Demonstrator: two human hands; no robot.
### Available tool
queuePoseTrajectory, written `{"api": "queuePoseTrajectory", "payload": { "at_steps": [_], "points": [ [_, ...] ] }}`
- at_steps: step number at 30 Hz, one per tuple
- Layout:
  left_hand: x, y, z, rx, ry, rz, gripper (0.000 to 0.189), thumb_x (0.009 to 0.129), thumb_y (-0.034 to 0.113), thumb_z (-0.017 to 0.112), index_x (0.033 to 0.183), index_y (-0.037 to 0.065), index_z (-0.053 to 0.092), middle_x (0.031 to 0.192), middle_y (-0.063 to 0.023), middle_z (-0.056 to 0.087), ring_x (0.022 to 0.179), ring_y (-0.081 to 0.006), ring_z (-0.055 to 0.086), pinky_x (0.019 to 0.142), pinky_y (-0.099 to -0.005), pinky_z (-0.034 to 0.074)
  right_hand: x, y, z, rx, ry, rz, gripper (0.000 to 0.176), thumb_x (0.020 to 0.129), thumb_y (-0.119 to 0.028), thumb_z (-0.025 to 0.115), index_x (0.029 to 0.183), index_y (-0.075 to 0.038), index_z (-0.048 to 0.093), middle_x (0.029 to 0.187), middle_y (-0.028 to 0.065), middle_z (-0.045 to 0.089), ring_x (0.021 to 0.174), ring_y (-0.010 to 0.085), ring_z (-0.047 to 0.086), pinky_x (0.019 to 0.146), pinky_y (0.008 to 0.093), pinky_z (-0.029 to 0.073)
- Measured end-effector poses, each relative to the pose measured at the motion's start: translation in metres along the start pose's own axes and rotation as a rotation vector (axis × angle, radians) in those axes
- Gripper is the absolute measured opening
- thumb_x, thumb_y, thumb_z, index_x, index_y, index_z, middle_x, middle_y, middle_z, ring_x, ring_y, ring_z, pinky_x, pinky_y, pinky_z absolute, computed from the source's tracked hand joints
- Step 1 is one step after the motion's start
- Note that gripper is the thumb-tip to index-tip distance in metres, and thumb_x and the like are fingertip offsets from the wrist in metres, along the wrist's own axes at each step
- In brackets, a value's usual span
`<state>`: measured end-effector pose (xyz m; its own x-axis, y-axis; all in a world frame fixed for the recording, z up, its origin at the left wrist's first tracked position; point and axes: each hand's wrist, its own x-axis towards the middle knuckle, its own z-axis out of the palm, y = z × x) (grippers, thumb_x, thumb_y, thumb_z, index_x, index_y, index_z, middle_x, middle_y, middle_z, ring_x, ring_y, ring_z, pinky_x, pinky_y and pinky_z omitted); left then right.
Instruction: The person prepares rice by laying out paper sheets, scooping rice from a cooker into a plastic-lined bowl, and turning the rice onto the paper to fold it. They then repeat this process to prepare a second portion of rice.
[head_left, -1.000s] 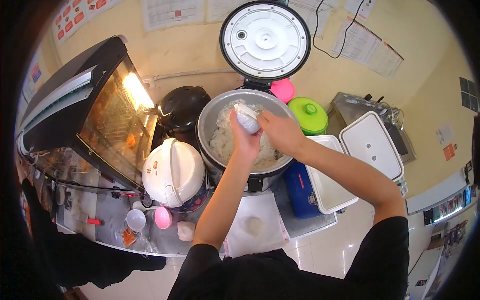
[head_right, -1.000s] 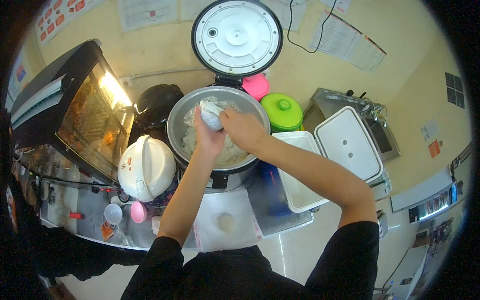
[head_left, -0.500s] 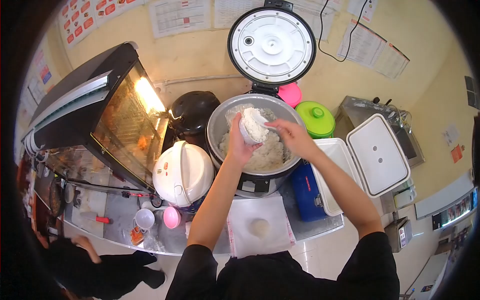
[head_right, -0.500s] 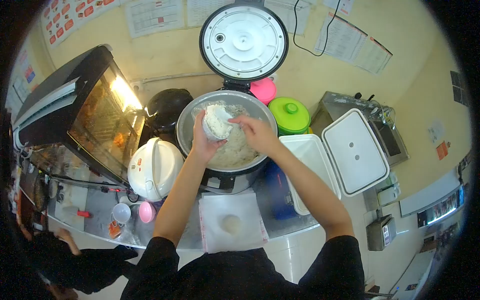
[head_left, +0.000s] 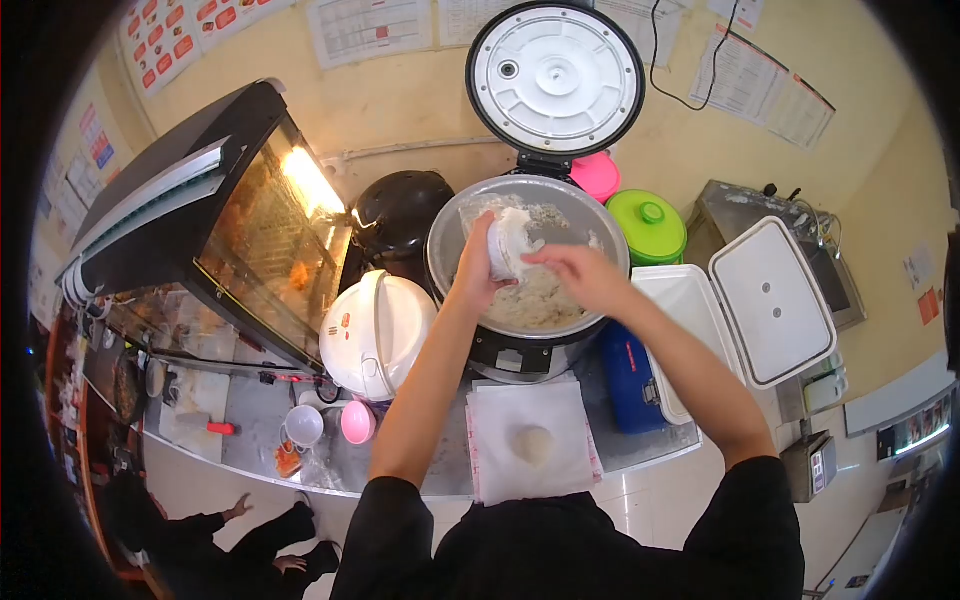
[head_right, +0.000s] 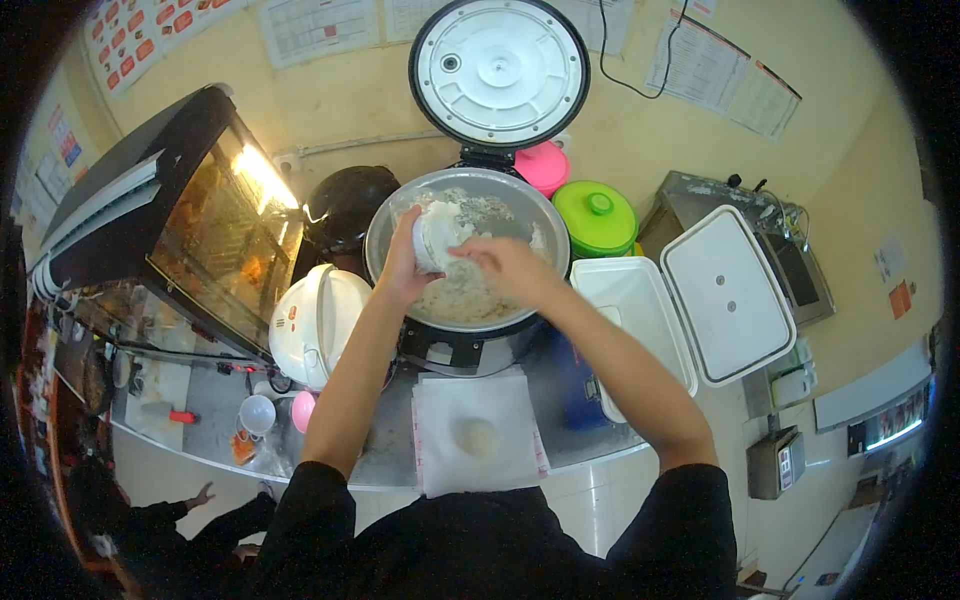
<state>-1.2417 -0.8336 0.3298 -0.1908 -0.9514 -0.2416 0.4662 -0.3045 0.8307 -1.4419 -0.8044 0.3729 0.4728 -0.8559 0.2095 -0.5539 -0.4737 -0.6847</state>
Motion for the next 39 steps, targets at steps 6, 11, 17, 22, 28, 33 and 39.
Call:
{"api": "queuePoseTrajectory", "payload": {
  "at_steps": [6, 11, 17, 22, 28, 33, 39],
  "points": [
    [0.002, 0.007, -0.012, 0.022, -0.067, 0.012, 0.050, 0.095, 0.062, 0.046, 0.118, 0.021, 0.062, 0.096, 0.0015, 0.071, 0.082, -0.0161, 0.068, 0.065, -0.0330, 0.050, -0.012, 0.025, -0.020, -0.001, 0.015, 0.024, 0.030, 0.097, -0.004, 0.049, 0.120, -0.008, 0.068, 0.109, 0.0136, 0.071, 0.099, 0.0209, 0.066, 0.089, 0.0321, 0.049],
    [0.003, 0.008, -0.014, 0.147, -0.072, -0.047, 0.049, 0.095, 0.062, 0.046, 0.117, 0.021, 0.062, 0.092, 0.0016, 0.070, 0.079, -0.0158, 0.067, 0.064, -0.0329, 0.049, 0.002, 0.009, -0.041, 0.165, 0.139, 0.102, 0.030, 0.097, -0.005, 0.049, 0.120, -0.009, 0.068, 0.111, 0.0163, 0.070, 0.101, 0.0242, 0.067, 0.088, 0.0340, 0.049],
    [0.014, -0.007, -0.011, 0.151, -0.024, -0.067, 0.049, 0.093, 0.062, 0.047, 0.116, 0.021, 0.062, 0.097, 0.0004, 0.068, 0.087, -0.0167, 0.064, 0.071, -0.0380, 0.048, 0.002, 0.019, 0.023, 0.050, 0.053, -0.024, 0.031, 0.097, -0.002, 0.050, 0.120, -0.009, 0.069, 0.100, 0.0153, 0.070, 0.090, 0.0200, 0.065, 0.081, 0.0322, 0.049],
    [0.011, -0.010, -0.013, -0.194, -0.029, -0.068, 0.053, 0.093, 0.064, 0.047, 0.119, 0.020, 0.062, 0.110, -0.0022, 0.067, 0.103, -0.0208, 0.063, 0.085, -0.0398, 0.046, 0.000, 0.001, -0.002, -0.045, 0.107, 0.008, 0.034, 0.095, -0.001, 0.051, 0.121, -0.012, 0.069, 0.104, 0.0185, 0.070, 0.091, 0.0294, 0.067, 0.082, 0.0347, 0.050],
    [0.014, -0.012, -0.009, -0.040, 0.055, 0.018, 0.054, 0.093, 0.065, 0.045, 0.123, 0.022, 0.057, 0.112, -0.0005, 0.067, 0.100, -0.0183, 0.063, 0.081, -0.0389, 0.045, -0.016, -0.003, 0.027, 0.043, 0.191, -0.100, 0.035, 0.095, -0.004, 0.050, 0.122, -0.015, 0.069, 0.112, 0.0210, 0.068, 0.099, 0.0385, 0.066, 0.083, 0.0418, 0.053],
    [0.012, -0.012, -0.006, -0.207, -0.011, 0.120, 0.053, 0.094, 0.060, 0.046, 0.126, 0.020, 0.058, 0.120, -0.0017, 0.064, 0.106, -0.0215, 0.060, 0.089, -0.0396, 0.043, -0.023, 0.006, 0.024, 0.185, 0.265, 0.002, 0.037, 0.100, -0.004, 0.046, 0.131, -0.013, 0.064, 0.103, 0.0090, 0.068, 0.083, 0.0198, 0.059, 0.078, 0.0297, 0.048],
    [0.012, -0.016, 0.026, -0.678, 0.105, 0.299, 0.053, 0.098, 0.056, 0.043, 0.130, 0.015, 0.056, 0.128, -0.0038, 0.060, 0.118, -0.0226, 0.056, 0.097, -0.0409, 0.043, -0.036, -0.011, 0.064, 0.476, 0.453, 0.185, 0.036, 0.105, -0.008, 0.041, 0.135, -0.010, 0.060, 0.088, 0.0035, 0.058, 0.074, 0.0096, 0.048, 0.074, 0.0254, 0.044]
  ]
}}
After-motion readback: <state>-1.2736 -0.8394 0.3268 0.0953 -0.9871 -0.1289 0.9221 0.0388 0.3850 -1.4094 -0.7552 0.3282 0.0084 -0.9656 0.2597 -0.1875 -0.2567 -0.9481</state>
